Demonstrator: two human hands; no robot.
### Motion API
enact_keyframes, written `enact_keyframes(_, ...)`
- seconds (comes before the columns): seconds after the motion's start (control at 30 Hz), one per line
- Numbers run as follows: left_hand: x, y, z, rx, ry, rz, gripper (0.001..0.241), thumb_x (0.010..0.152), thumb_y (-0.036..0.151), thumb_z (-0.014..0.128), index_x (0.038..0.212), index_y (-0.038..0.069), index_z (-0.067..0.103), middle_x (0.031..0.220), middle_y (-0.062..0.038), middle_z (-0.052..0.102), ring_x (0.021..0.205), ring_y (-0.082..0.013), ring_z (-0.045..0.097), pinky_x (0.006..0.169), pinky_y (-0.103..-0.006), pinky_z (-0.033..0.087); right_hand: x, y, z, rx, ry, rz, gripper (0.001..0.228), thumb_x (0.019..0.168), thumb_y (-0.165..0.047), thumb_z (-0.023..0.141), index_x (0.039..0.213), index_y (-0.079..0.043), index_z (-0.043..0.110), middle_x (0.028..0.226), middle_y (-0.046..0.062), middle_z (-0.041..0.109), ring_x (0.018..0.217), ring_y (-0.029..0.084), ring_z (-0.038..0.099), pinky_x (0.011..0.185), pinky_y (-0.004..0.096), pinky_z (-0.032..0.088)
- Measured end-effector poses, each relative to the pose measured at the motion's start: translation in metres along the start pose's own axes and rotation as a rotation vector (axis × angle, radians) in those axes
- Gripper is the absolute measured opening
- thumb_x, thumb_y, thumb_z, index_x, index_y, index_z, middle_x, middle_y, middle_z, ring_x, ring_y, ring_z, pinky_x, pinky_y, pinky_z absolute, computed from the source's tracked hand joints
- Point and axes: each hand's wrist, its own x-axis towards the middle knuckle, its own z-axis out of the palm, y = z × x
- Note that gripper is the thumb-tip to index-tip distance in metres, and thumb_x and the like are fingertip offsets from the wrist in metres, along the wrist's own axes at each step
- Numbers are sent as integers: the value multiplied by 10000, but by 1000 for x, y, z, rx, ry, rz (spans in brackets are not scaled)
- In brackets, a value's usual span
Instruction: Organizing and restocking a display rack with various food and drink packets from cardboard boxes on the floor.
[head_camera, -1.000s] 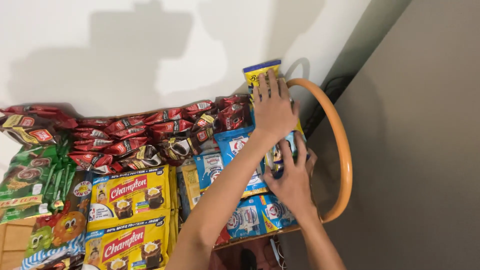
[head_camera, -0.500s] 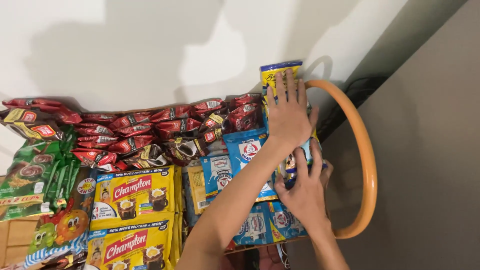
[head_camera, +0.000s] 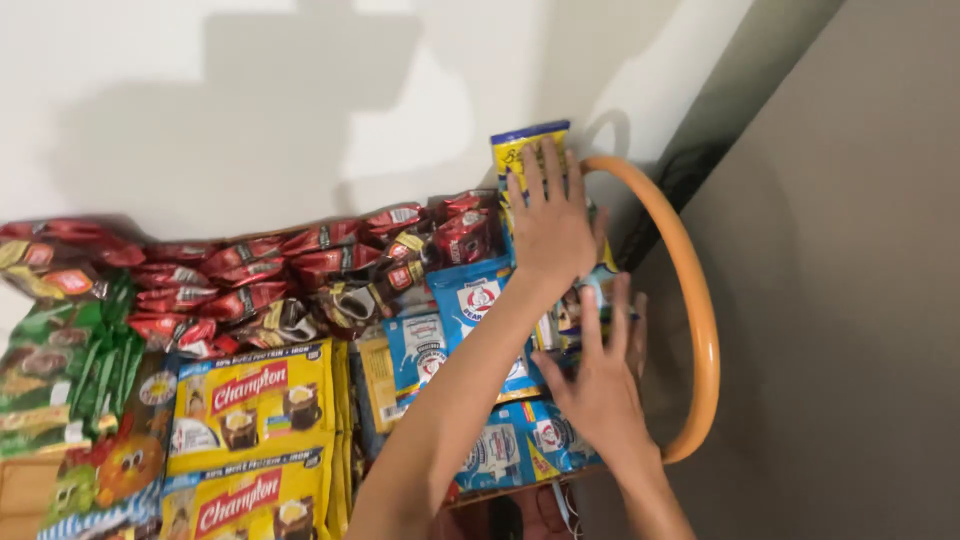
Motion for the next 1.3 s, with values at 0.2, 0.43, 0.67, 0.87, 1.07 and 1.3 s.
enact_keyframes(0.2,6,6,-23,-148,-59,-61,902,844,459,711,1523,-15,351,1613,-279,262,1530,-464,181,1199,-681,145,-16,8,0,5,95,-46,1018,852,-400,804,1622,-68,227,1673,347,76,1512,629,123,1205,666,229)
enact_keyframes(0.43,3,0,-23,-239,31,-96,755,939,391,665,1529,7,390,1627,-216,283,1546,-419,222,1210,-705,169,-25,11,1,59,117,-69,1042,887,-407,797,1636,-53,164,1666,382,71,1512,640,131,1206,677,231)
enact_keyframes(0.67,-33,-24,-73,-287,62,-54,687,977,366,647,1516,5,422,1641,-232,258,1537,-452,234,1179,-693,234,-32,4,0,63,140,-73,1035,905,-358,801,1641,-32,150,1666,388,104,1530,618,158,1242,664,209)
enact_keyframes(0.87,-93,-48,-122,-405,91,-81,672,1002,339,650,1524,-24,430,1632,-274,303,1502,-474,324,1224,-578,297,-51,-8,12,46,229,-61,1033,900,-306,844,1623,15,181,1666,372,154,1555,563,180,1277,634,191)
enact_keyframes(1.07,-180,-66,-142,-716,63,-141,673,1002,278,654,1546,-30,404,1615,-278,361,1482,-450,400,1205,-466,361,-82,-47,36,86,413,-36,919,963,-168,813,1624,29,207,1667,323,236,1568,484,211,1298,584,191)
enact_keyframes(1.3,-258,-73,-185,-925,77,-294,522,995,206,647,1462,3,529,1477,-223,570,1404,-376,541,1180,-414,420,-133,-115,61,300,356,-5,683,951,-76,740,1520,11,374,1499,229,455,1381,348,429,1092,442,431)
